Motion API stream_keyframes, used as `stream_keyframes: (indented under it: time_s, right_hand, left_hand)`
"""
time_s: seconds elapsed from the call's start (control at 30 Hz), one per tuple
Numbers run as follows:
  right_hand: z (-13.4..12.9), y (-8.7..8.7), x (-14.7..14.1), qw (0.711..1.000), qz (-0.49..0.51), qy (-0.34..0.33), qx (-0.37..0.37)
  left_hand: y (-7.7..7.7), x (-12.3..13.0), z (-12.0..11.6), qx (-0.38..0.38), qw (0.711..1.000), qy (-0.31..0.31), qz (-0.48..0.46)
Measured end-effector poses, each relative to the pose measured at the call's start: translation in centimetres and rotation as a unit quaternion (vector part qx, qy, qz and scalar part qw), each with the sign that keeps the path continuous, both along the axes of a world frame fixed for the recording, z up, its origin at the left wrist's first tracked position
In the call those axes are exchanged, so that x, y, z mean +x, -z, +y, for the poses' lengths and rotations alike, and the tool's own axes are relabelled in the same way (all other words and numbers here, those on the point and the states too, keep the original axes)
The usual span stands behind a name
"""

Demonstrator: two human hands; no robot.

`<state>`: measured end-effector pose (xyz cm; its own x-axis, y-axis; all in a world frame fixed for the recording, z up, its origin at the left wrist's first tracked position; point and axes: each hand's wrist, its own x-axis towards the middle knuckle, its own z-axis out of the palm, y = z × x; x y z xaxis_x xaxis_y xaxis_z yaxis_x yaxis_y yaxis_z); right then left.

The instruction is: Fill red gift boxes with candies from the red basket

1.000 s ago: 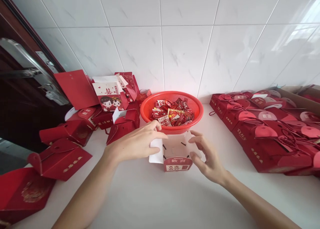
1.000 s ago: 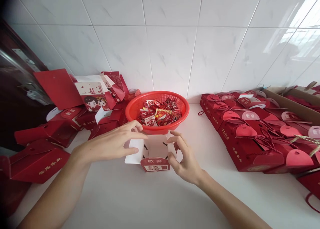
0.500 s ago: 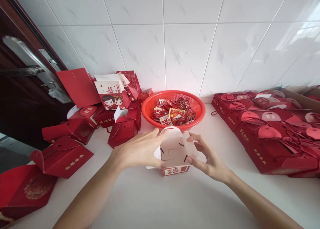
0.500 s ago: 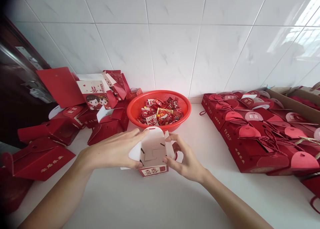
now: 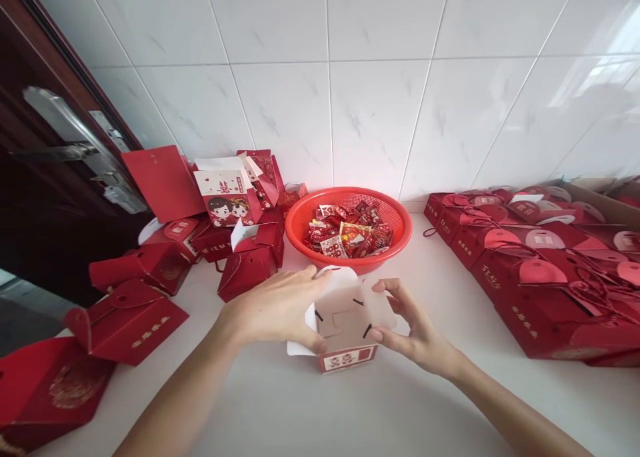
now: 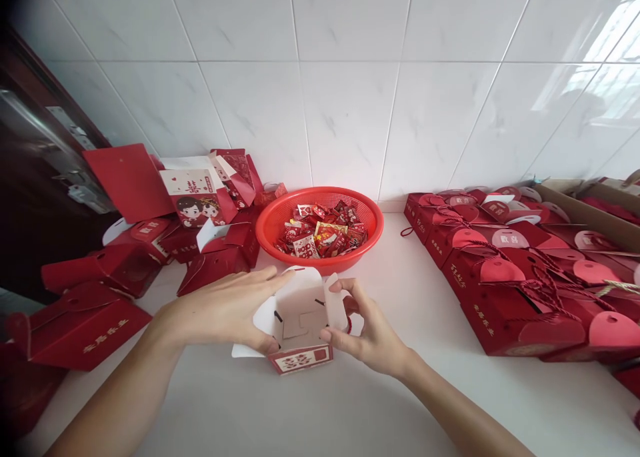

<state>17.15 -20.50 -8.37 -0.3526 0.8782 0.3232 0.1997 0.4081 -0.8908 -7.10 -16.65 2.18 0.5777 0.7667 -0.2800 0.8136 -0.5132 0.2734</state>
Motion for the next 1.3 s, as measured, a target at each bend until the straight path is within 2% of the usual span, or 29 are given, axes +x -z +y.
stream_keyframes:
  time_s: [0.2, 0.33, 0.6, 0.73, 0.8, 0.9, 0.97, 1.03, 1.1, 1.17, 1.3]
  right_hand:
    - [0.8, 0.4, 0.3, 0.998, -0.024, 0.056, 0.022]
    - [0.8, 0.4, 0.3, 0.999, -0.027, 0.024, 0.022]
    - [0.6, 0.5, 0.1, 0.992, -0.028, 0.004, 0.125]
    - [0.6, 0.5, 0.5, 0.995, -0.016, 0.062, 0.078]
    - [0.9, 0.6, 0.9, 0.993, -0.004, 0.107, 0.042]
    - [1.8, 1.0, 1.3, 0.987, 0.025, 0.158, 0.006]
    - [2.3, 1.4, 1.5, 0.984, 0.041, 0.172, -0.005]
    - [2.7, 2.0, 1.6, 0.983, 0.043, 0.177, -0.021]
    - [2.9, 2.7, 1.5, 0.983, 0.034, 0.174, -0.04]
    - [3.0, 3.4, 1.3, 0.985, 0.018, 0.163, -0.055]
    - [3.2, 4.6, 0.9, 0.987, -0.033, 0.146, -0.055]
  left_hand:
    - [0.0, 0.9, 0.5, 0.034, 0.999, -0.023, 0.002]
    - [-0.1, 0.8, 0.5, 0.045, 0.999, -0.014, -0.01]
    - [-0.4, 1.1, -0.4, 0.076, 0.994, 0.045, -0.064]
    - [-1.0, 0.9, -0.4, 0.08, 0.991, 0.055, -0.091]
    - [-1.7, 0.5, 0.4, 0.092, 0.988, 0.042, -0.121]
    - [-2.9, 0.4, 3.8, 0.13, 0.979, 0.011, -0.158]
    - [-3.3, 1.1, 7.6, 0.124, 0.984, 0.006, -0.128]
    - [-3.0, 2.5, 11.8, 0.102, 0.991, 0.01, -0.082]
    - [-2.1, 4.2, 15.7, 0.078, 0.997, 0.008, -0.01]
    - [-0.8, 5.9, 18.6, 0.066, 0.998, 0.001, 0.022]
    - [2.0, 8.0, 21.3, 0.059, 0.997, -0.012, 0.056]
